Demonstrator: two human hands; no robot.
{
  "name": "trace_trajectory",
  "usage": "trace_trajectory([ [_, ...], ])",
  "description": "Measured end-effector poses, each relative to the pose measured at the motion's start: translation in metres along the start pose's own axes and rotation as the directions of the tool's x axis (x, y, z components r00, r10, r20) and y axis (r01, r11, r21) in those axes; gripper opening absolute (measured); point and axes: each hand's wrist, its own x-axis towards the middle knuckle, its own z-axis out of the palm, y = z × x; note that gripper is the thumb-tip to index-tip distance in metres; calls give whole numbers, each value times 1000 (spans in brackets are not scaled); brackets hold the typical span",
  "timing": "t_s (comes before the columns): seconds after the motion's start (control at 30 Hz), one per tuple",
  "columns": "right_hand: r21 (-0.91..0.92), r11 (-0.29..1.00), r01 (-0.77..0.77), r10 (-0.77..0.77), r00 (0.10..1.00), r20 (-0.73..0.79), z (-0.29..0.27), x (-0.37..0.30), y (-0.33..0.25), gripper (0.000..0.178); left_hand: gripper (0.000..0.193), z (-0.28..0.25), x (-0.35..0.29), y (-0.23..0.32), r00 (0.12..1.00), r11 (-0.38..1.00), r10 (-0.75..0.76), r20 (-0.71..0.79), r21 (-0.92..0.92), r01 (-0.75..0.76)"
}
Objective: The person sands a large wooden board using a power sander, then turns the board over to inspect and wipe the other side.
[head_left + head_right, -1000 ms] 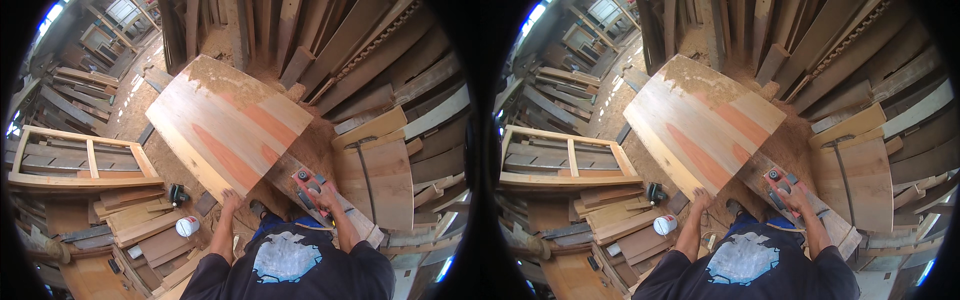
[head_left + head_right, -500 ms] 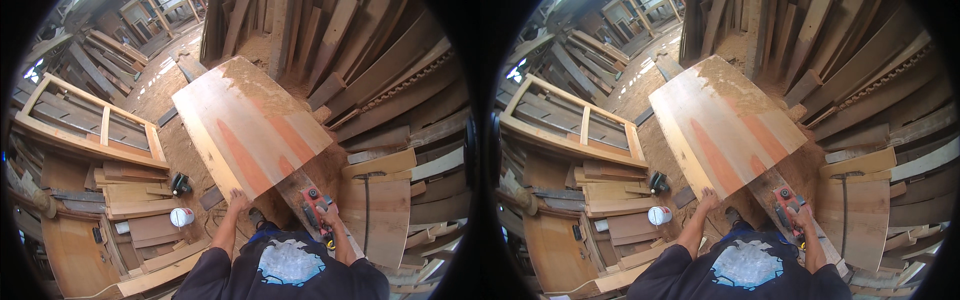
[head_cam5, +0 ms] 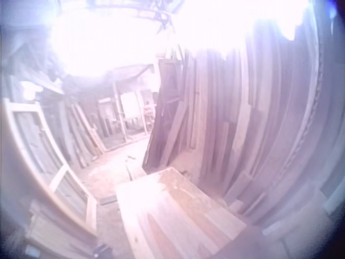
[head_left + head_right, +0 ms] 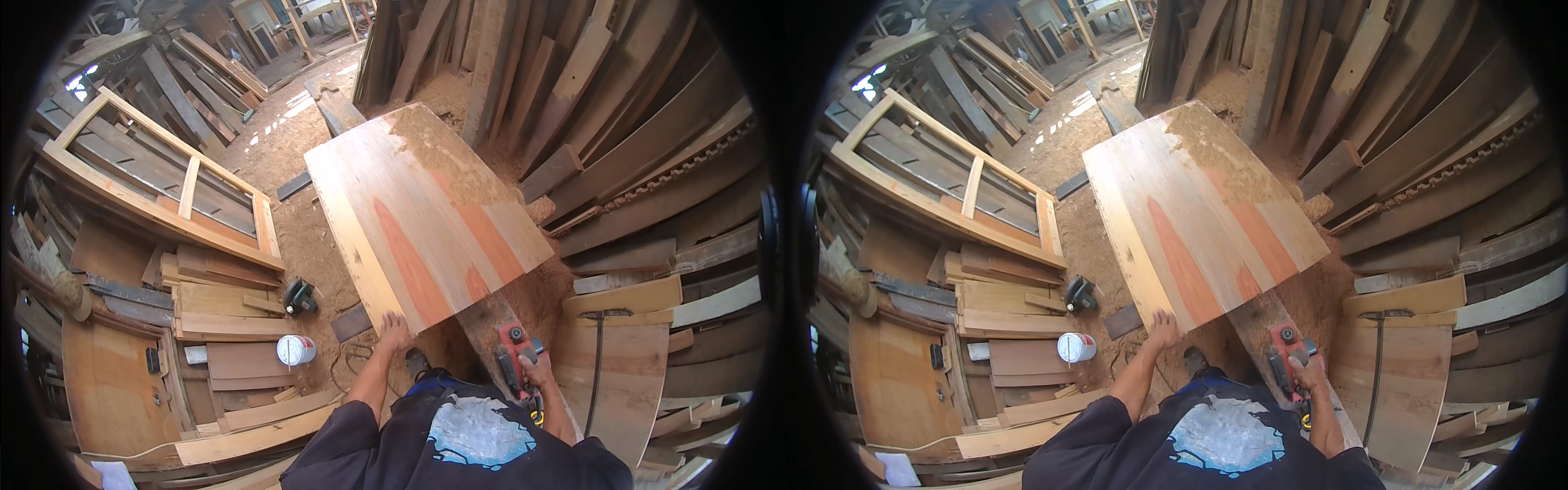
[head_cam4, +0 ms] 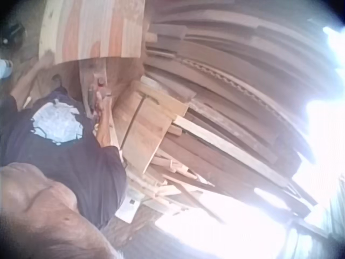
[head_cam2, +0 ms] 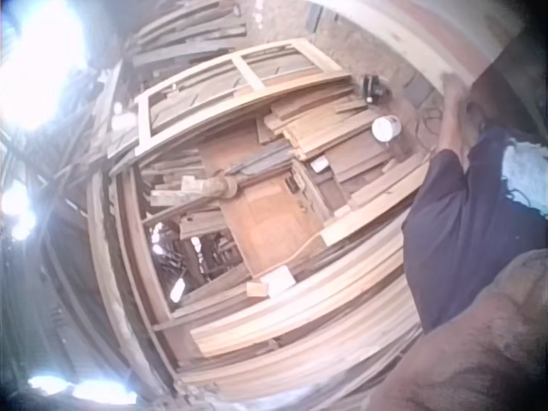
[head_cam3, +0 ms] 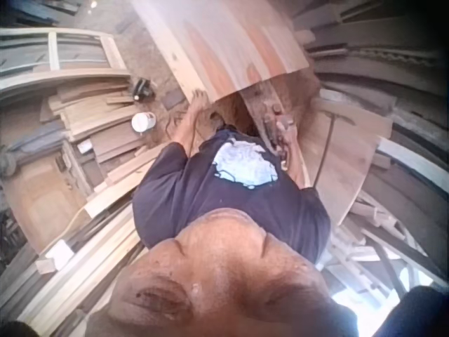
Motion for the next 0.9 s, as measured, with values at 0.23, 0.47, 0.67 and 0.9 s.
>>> trace_trajectory([
  [0.23, 53, 999, 10, -10, 1000, -5, 2, 2, 7, 25, 95, -6, -22, 9, 998, 999, -32, -54, -35, 30],
  [0.47, -127, 990, 61, -54, 997, 53, -12, 15, -18, 49, 93, -26, -7, -15, 956, 960, -275, -102, -88, 267],
  [0.67, -331, 943, -42, -97, 916, -390, -26, 80, -80, 50, 95, -83, 35, -41, 896, 891, -417, -153, -264, 369],
  [0.9, -219, 941, -259, 133, 876, -464, 22, 184, -108, 54, 84, -137, 98, -85, 812, 536, -581, -58, -777, 329],
])
